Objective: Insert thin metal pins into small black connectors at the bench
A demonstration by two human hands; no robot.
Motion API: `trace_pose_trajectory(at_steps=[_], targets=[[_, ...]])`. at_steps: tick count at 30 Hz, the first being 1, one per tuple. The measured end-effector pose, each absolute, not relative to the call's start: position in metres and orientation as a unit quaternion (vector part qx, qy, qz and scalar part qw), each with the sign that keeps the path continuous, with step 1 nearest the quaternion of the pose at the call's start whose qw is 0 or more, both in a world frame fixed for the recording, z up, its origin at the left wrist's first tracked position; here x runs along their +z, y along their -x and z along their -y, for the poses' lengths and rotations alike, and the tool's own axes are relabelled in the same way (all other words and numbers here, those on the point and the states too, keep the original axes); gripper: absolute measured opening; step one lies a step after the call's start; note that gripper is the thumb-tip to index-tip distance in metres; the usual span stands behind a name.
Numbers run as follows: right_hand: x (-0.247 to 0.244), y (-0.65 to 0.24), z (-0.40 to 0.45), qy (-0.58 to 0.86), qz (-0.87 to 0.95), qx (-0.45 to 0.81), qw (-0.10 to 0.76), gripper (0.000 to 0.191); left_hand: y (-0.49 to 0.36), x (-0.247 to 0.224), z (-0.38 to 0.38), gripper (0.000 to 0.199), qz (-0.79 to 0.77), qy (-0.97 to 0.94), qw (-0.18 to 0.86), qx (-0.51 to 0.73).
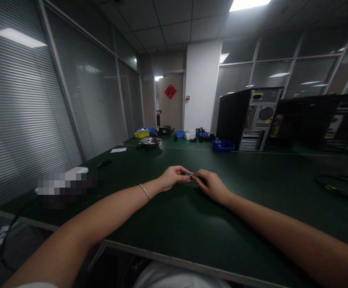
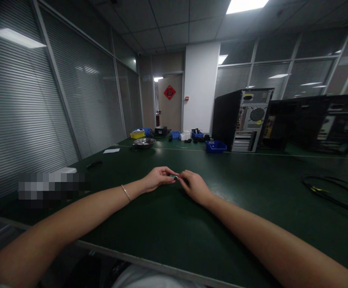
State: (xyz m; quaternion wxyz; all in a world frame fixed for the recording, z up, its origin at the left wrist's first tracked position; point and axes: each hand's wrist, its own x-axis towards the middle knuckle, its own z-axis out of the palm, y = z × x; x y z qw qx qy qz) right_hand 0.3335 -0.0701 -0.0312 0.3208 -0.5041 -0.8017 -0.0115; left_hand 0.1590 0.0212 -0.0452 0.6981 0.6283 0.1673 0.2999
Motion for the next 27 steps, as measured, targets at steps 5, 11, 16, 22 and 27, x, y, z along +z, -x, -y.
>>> trace_pose_trajectory(at_steps=[5, 11, 16, 22, 27], targets=[[-0.031, -0.332, 0.071, 0.511, 0.8, -0.012, 0.313, 0.021, -0.16, -0.045, -0.021, 0.034, -0.179, -0.631, 0.691, 0.303], [-0.033, -0.334, 0.07, 0.526, 0.799, -0.022, 0.29, 0.02, -0.163, -0.046, -0.021, 0.035, -0.161, -0.68, 0.646, 0.309], [-0.031, -0.334, 0.072, 0.544, 0.793, -0.028, 0.274, 0.018, -0.162, -0.043, -0.021, 0.043, -0.187, -0.735, 0.58, 0.298], [-0.028, -0.333, 0.074, 0.561, 0.787, -0.02, 0.256, 0.016, -0.159, -0.044, -0.03, 0.029, -0.205, -0.744, 0.552, 0.316], [-0.028, -0.335, 0.073, 0.57, 0.775, -0.03, 0.269, 0.019, -0.158, -0.044, -0.032, 0.029, -0.191, -0.738, 0.563, 0.319]])
